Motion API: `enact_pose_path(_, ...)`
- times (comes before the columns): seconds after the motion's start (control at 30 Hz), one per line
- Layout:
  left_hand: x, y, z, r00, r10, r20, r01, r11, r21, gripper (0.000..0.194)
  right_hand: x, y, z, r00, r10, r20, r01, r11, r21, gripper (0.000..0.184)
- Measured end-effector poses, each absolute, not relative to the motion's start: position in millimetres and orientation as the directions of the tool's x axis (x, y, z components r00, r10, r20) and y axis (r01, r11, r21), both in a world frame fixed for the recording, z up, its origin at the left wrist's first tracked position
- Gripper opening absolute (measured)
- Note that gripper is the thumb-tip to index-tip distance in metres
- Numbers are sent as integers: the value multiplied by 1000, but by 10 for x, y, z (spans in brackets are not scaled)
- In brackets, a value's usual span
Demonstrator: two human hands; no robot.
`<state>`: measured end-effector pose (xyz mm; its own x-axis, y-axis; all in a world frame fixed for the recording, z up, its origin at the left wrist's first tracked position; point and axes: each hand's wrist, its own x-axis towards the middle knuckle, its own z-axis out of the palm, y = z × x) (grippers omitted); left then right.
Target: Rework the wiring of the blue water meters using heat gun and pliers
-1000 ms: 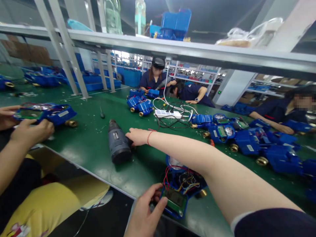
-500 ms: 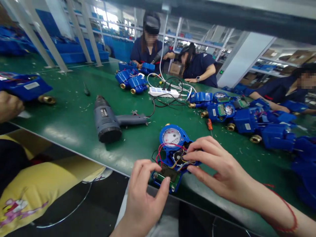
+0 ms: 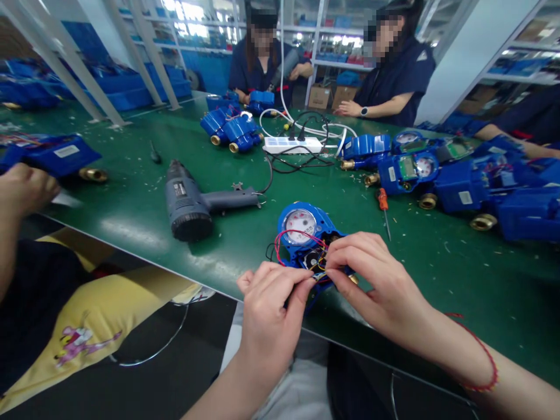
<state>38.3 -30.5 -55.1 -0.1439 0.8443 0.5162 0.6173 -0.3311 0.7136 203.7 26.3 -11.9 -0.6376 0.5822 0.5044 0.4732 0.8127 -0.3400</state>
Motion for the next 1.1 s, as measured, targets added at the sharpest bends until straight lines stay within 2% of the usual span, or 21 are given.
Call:
enact_pose_path(0.33, 331, -261, -590, -172, 890, 423, 488, -296, 821, 10, 2068, 233, -85, -652, 593, 472, 444, 803, -396, 7)
enact_pose_path(0.43, 338, -264, -592, -175, 887, 428, 478, -303, 824, 10, 2038, 234, -85, -664, 567, 487, 435, 823, -366, 13)
enact_pose_path(0.53, 351, -264, -590, -166, 883, 439, 464, -323, 825, 10, 2013, 252, -134, -667, 536, 517, 428, 844, -323, 4)
enact_pose_path(0.67, 381, -247, -597, -166, 903, 397, 304, -336, 891, 11, 1998, 248, -206, -638, 540, 549, 413, 842, -349, 8)
enact_pose_path(0.73, 386, -231, -605, -169, 921, 351, 193, -319, 928, 12, 1997, 232, -231, -621, 542, 566, 408, 840, -358, 9)
enact_pose_path(0.83, 369, -208, -625, -206, 956, 209, 70, -199, 978, 14, 2005, 213, -257, -578, 555, 599, 416, 831, -368, 11)
enact_pose_path(0.9, 354, -204, -643, -234, 967, 99, 18, -98, 995, 15, 2016, 209, -270, -549, 568, 613, 428, 821, -378, 11)
enact_pose_path(0.97, 353, -212, -656, -252, 966, 56, 14, -54, 998, 16, 2025, 207, -281, -534, 585, 611, 438, 809, -392, 10)
enact_pose_path(1.1, 396, -242, -639, -282, 935, 214, 141, -180, 973, 14, 2026, 204, -292, -517, 611, 600, 447, 790, -419, 11)
